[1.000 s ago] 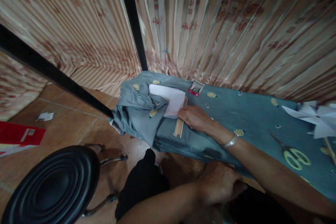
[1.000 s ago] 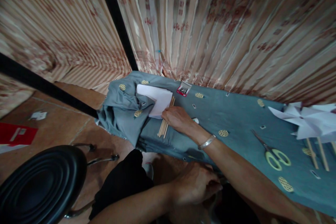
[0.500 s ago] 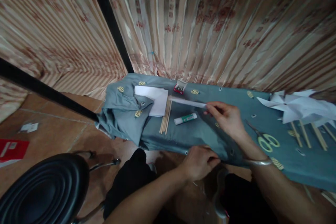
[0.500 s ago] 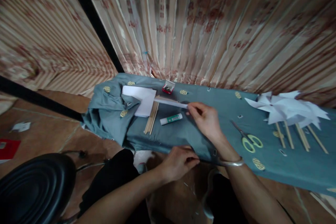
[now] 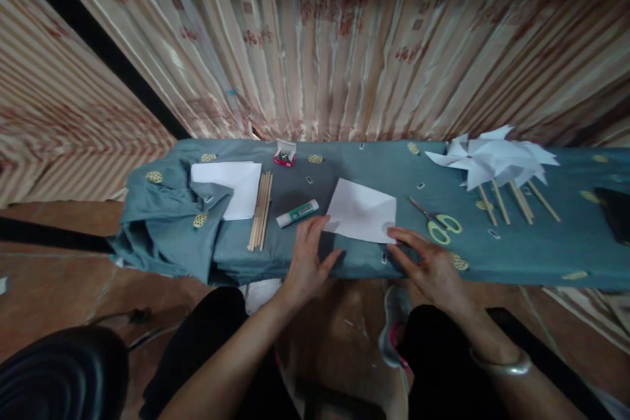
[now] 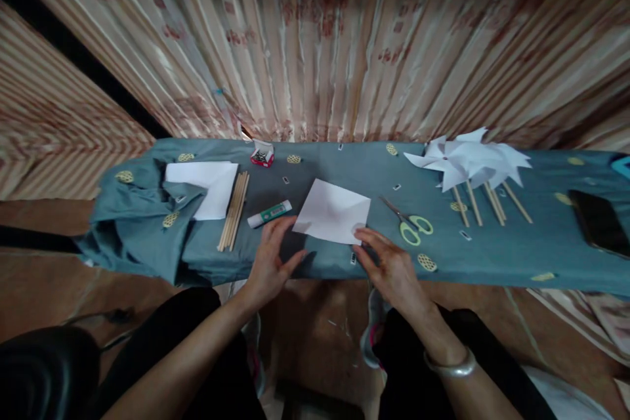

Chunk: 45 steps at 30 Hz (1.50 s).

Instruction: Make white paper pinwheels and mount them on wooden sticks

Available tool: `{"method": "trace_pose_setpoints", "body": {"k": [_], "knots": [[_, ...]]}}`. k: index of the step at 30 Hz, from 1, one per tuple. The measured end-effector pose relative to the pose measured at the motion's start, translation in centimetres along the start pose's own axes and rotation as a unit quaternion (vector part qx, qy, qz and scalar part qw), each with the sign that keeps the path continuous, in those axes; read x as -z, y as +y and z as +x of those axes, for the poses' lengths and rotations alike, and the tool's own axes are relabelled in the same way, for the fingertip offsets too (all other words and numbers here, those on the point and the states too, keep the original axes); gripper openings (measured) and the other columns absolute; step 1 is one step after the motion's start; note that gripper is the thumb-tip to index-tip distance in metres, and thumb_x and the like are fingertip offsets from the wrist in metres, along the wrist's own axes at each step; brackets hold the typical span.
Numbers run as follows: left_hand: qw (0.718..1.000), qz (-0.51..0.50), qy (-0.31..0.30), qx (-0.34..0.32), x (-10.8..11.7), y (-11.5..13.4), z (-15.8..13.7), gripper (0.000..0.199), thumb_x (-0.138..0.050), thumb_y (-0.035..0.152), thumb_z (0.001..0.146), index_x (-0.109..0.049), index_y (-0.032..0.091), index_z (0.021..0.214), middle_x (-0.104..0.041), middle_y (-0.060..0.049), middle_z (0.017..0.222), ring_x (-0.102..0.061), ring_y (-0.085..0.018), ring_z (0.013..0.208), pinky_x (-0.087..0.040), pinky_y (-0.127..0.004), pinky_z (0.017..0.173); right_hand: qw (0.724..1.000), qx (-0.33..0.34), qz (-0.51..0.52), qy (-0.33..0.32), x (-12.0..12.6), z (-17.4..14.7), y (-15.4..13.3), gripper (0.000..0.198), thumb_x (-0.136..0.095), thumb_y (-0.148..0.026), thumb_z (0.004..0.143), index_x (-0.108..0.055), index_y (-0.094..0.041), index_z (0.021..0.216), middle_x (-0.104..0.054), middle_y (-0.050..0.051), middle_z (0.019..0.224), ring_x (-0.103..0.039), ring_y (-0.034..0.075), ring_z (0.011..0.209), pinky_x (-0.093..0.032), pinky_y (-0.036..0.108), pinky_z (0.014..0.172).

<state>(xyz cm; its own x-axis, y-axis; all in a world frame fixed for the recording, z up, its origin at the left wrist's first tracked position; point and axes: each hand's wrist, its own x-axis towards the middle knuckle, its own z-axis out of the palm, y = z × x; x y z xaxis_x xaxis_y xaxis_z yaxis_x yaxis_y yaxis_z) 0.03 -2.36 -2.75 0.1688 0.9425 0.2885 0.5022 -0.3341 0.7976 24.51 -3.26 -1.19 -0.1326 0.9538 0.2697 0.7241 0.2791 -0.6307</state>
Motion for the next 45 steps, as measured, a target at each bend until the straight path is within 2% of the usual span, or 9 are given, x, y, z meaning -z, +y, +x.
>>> {"method": "trace_pose_setpoints", "body": {"k": [4,9,17,22,25,27,32,37,45], "knots": [[0.990,0.097,-0.063,-0.078,-1.0,-0.2,0.2,0.054,-0.066,0.021,0.083,-0.048,0.019,0.134,-0.050,-0.014,0.138,-0.040,-0.030,0.130,-0.034,-0.051,0.109,0.998,0.030,-0.016,-0.047,-0.3,-1.5,0.6,0.027,-0.055,-0.029,0.091,-0.067,-0.018,0.112,-0.071,0.011,0.118,-0.068,0.024,0.109,-0.056,0.041,0.097],[0.979,0.115,-0.137,-0.096,-2.3,0.0,0.5,0.028,-0.056,0.022,0.092,-0.063,0.019,0.119,-0.066,-0.010,0.122,-0.054,-0.025,0.115,-0.042,-0.047,0.098,0.997,0.066,-0.008,-0.045,0.5,-2.1,0.0,0.025,-0.050,-0.023,0.094,-0.068,-0.020,0.110,-0.073,0.008,0.112,-0.070,0.022,0.103,-0.059,0.038,0.093],[0.994,0.006,-0.091,-0.052,-2.7,0.1,1.7,0.028,-0.046,0.026,0.097,-0.069,0.016,0.109,-0.074,-0.009,0.101,-0.066,-0.021,0.097,-0.052,-0.037,0.089,0.998,0.018,-0.029,0.057,0.7,0.8,0.3,0.037,-0.056,-0.038,0.091,-0.062,-0.021,0.123,-0.060,0.012,0.134,-0.053,0.029,0.126,-0.043,0.053,0.106],[0.997,-0.017,-0.078,0.012,-2.9,-0.3,2.3,0.028,-0.046,0.025,0.096,-0.069,0.015,0.107,-0.074,-0.009,0.103,-0.069,-0.021,0.097,-0.054,-0.035,0.089,0.998,-0.007,0.046,0.050,-1.4,3.5,1.9,0.024,-0.058,-0.041,0.088,-0.070,-0.022,0.096,-0.064,0.011,0.128,-0.058,0.028,0.120,-0.043,0.052,0.104],[0.999,0.010,-0.051,0.000,-2.7,-0.2,2.4,0.035,-0.047,0.026,0.096,-0.057,0.013,0.127,-0.067,-0.013,0.122,-0.065,-0.022,0.108,-0.053,-0.037,0.095,0.994,-0.034,0.084,0.060,-2.7,5.0,2.7,0.023,-0.062,-0.042,0.084,-0.071,-0.021,0.085,-0.067,0.011,0.123,-0.062,0.028,0.114,-0.043,0.050,0.104],[0.995,0.073,-0.041,-0.063,-2.6,0.0,2.2,0.045,-0.046,0.024,0.096,-0.043,0.015,0.139,-0.055,-0.015,0.138,-0.055,-0.024,0.125,-0.048,-0.042,0.103,0.993,-0.049,0.092,0.053,-3.3,5.9,3.1,0.025,-0.063,-0.043,0.082,-0.071,-0.020,0.086,-0.067,0.012,0.123,-0.062,0.028,0.114,-0.043,0.049,0.104],[0.943,0.237,-0.124,-0.200,-3.4,0.8,1.1,0.045,-0.038,0.020,0.098,-0.036,0.014,0.142,-0.045,-0.015,0.148,-0.028,-0.026,0.145,-0.027,-0.053,0.117,0.996,-0.059,0.067,0.031,-4.3,7.4,3.8,0.025,-0.063,-0.041,0.080,-0.072,-0.020,0.088,-0.066,0.012,0.125,-0.061,0.029,0.117,-0.044,0.048,0.104],[0.926,0.280,-0.181,-0.178,-4.4,0.4,0.2,0.062,-0.049,0.042,0.094,-0.035,0.006,0.142,-0.037,-0.021,0.152,-0.023,-0.033,0.146,-0.025,-0.054,0.117,0.998,-0.056,0.029,-0.005,-4.8,8.1,4.2,0.025,-0.062,-0.037,0.079,-0.073,-0.018,0.092,-0.064,0.014,0.126,-0.059,0.030,0.120,-0.043,0.048,0.105],[0.922,0.292,-0.197,-0.160,-4.2,-0.1,0.1,0.070,-0.051,0.048,0.092,-0.033,0.004,0.143,-0.033,-0.023,0.153,-0.022,-0.036,0.146,-0.026,-0.055,0.116,0.998,-0.056,0.004,-0.016,-5.4,8.7,4.0,0.025,-0.060,-0.037,0.081,-0.072,-0.021,0.094,-0.061,0.012,0.131,-0.055,0.030,0.124,-0.040,0.050,0.107]]}}
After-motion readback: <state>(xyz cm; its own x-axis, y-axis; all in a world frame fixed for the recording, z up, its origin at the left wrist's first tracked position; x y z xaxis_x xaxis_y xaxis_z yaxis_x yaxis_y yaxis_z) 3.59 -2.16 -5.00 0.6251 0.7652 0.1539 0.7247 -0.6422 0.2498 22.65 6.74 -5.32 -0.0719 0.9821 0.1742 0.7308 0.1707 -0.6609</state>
